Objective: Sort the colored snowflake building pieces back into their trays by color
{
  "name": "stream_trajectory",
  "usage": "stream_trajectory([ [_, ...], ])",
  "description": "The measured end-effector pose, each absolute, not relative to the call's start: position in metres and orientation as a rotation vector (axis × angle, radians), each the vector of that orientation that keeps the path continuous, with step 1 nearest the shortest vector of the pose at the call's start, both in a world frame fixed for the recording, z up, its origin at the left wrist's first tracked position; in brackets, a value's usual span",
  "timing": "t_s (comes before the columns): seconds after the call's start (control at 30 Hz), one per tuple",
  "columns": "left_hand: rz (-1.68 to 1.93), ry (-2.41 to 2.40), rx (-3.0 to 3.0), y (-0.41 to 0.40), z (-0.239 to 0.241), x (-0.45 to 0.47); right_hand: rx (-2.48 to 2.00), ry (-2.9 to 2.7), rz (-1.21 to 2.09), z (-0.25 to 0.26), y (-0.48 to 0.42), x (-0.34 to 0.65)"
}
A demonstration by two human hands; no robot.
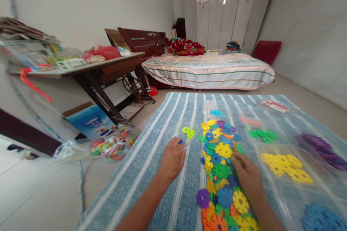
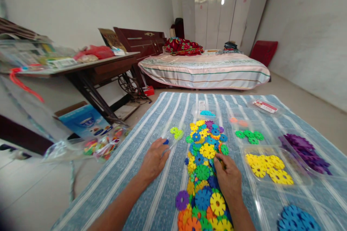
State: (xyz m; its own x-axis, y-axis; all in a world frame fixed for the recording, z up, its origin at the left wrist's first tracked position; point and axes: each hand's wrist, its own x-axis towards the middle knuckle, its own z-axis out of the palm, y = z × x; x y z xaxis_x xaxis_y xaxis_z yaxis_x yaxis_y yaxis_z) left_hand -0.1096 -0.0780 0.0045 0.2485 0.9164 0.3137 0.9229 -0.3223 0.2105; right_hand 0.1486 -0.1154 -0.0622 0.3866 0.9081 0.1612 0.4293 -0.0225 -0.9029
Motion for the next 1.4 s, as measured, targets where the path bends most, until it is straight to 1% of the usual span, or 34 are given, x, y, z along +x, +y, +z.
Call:
stream_trajectory([
  [0.13,-0.5,-1.865,-2.386,-0.076,0.008,-0.108,-1.631,-1.215,0.573,-0.061,-0.115,0.148],
  [0.2,-0.569,-1.861,-2.28,-0.082,0.009,-0.108,-1.625,-1.22,0.57,-0.061,-0.115,0.148],
  [0.27,-0.712,-1.792,-2.233,-0.093,0.01,-0.104,-1.622,-1.228,0.577,-0.062,-0.115,0.149],
  [0.37,-0.917,-1.62,-2.369,-0.114,0.005,-0.09,-1.627,-1.244,0.568,-0.061,-0.114,0.149],
  [0.47,-0.914,-1.566,-2.633,-0.13,-0.006,-0.071,-1.621,-1.252,0.545,-0.06,-0.114,0.149],
  [0.6,-0.816,-1.682,-2.776,-0.132,-0.017,-0.049,-1.614,-1.259,0.54,-0.059,-0.114,0.149],
  [0.8,-0.708,-1.906,-2.73,-0.112,-0.014,-0.032,-1.615,-1.253,0.534,-0.059,-0.114,0.148],
  [0.97,-0.709,-1.935,-2.726,-0.105,-0.018,-0.029,-1.601,-1.257,0.538,-0.061,-0.113,0.149],
  [1.13,-0.837,-2.065,-2.702,-0.104,-0.017,-0.029,-1.581,-1.254,0.547,-0.061,-0.112,0.148],
  [1.4,-1.299,-2.569,-2.649,-0.095,-0.014,-0.035,-1.588,-1.263,0.527,-0.061,-0.112,0.148],
])
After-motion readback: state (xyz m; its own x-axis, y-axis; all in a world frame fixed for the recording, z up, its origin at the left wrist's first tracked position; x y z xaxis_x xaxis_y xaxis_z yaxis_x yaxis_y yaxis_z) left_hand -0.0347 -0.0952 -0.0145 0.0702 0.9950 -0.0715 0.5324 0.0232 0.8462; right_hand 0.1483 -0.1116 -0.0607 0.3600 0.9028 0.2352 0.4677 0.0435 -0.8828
